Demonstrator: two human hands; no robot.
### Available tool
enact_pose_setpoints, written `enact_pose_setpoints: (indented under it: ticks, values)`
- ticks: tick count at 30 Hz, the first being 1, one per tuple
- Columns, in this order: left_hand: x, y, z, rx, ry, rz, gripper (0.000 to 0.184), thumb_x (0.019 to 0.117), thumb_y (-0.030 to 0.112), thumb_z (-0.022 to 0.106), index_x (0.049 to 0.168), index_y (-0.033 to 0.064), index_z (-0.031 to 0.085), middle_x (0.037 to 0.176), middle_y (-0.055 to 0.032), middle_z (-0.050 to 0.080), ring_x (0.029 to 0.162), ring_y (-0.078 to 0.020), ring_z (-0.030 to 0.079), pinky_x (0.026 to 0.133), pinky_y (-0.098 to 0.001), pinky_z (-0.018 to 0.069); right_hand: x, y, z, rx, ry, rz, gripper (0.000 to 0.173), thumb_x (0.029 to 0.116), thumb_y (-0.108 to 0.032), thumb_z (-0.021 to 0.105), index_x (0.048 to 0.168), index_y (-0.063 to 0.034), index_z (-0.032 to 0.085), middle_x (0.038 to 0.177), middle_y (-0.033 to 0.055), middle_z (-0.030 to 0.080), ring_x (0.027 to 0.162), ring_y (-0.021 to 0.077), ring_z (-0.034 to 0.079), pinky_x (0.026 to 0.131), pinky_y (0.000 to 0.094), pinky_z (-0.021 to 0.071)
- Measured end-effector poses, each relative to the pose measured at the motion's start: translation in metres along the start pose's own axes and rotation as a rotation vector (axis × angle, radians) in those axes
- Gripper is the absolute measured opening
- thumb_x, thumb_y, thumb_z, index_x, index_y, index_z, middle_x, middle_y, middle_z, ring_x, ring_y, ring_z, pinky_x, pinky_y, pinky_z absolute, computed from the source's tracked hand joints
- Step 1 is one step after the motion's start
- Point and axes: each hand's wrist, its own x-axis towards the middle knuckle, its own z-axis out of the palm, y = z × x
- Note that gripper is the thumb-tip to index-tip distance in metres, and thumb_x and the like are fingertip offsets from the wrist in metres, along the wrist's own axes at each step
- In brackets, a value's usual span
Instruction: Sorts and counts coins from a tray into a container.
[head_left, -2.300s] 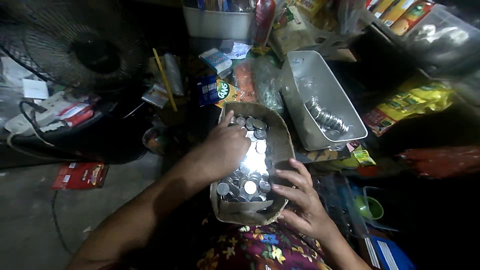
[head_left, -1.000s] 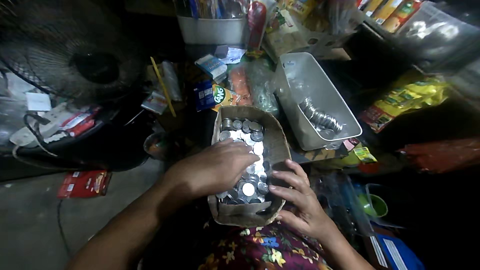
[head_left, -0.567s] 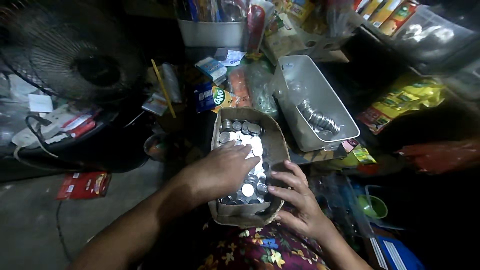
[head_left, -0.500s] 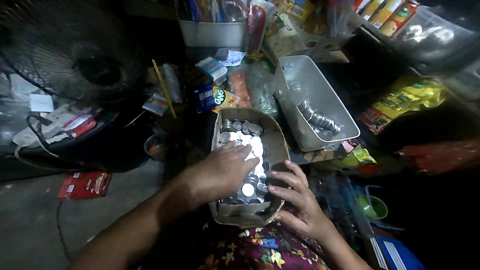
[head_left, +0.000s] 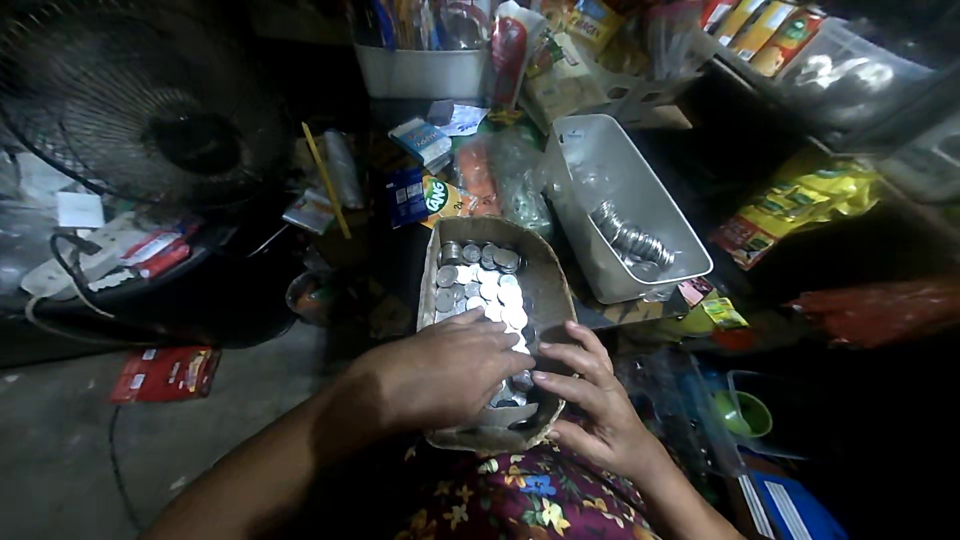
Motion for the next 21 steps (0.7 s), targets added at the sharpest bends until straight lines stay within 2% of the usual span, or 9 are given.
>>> enact_pose_setpoints:
  ticks: [2,5,11,15,18,21]
  values:
    - [0.003,-0.005,-0.001,0.002,0.116,-0.034,0.038,0.1074,0.016,0.047,0.143,0.0065,0.056,0.143,-0.0187,0.058,0.141,-0.0344,0.048,0.12,-0.055,0.0282,0.0,0.0,0.0,-0.001,0.0,0.002,0.038,0.1041,-0.049,0.053,0.132,-0.0243,0.06,0.148,-0.0056,0.051,0.154,0.0179,0.025,0.128,0.0422,0.0181]
    - [0.013,-0.014,-0.005,0.062,0.208,-0.142,0.041,0.1073,0.019,0.049,0.146,0.0071,0.056,0.149,-0.0193,0.053,0.143,-0.0335,0.045,0.121,-0.0528,0.0282,0.0,0.0,0.0,-0.006,-0.003,0.006,0.039,0.1041,-0.051,0.051,0.131,-0.0242,0.061,0.146,-0.005,0.052,0.153,0.0183,0.025,0.128,0.042,0.0181]
    - [0.029,-0.018,-0.004,0.098,0.112,-0.225,0.037,0.1068,0.02,0.05,0.141,0.0083,0.059,0.153,-0.0221,0.047,0.146,-0.037,0.041,0.121,-0.0526,0.0281,-0.001,0.0,0.0,0.002,-0.001,0.005,0.039,0.1041,-0.05,0.052,0.132,-0.0241,0.06,0.147,-0.0051,0.052,0.154,0.0188,0.025,0.128,0.0428,0.0176]
    - [0.021,-0.016,-0.001,0.112,0.087,-0.212,0.043,0.1064,0.022,0.051,0.147,0.0076,0.055,0.155,-0.0229,0.045,0.147,-0.0375,0.039,0.122,-0.0504,0.0275,-0.001,0.0,0.0,-0.006,0.004,-0.001,0.04,0.1042,-0.05,0.051,0.133,-0.0243,0.06,0.146,-0.0051,0.053,0.153,0.0192,0.026,0.128,0.0425,0.0185]
    - [0.017,-0.014,-0.001,0.108,0.016,-0.235,0.048,0.1079,0.024,0.048,0.153,0.0073,0.046,0.16,-0.0226,0.037,0.151,-0.0372,0.032,0.124,-0.0499,0.0225,0.0,0.001,0.0,-0.011,0.001,-0.006,0.039,0.1043,-0.051,0.051,0.131,-0.0241,0.061,0.146,-0.0053,0.052,0.153,0.0178,0.025,0.128,0.0418,0.0176]
    - [0.012,-0.01,0.0,0.118,0.005,-0.233,0.048,0.108,0.024,0.048,0.153,0.0058,0.046,0.158,-0.0235,0.04,0.149,-0.037,0.035,0.123,-0.0508,0.0232,-0.001,0.001,0.001,-0.009,0.003,-0.005,0.039,0.1046,-0.05,0.051,0.131,-0.024,0.06,0.147,-0.0054,0.052,0.154,0.0174,0.025,0.128,0.0414,0.0169]
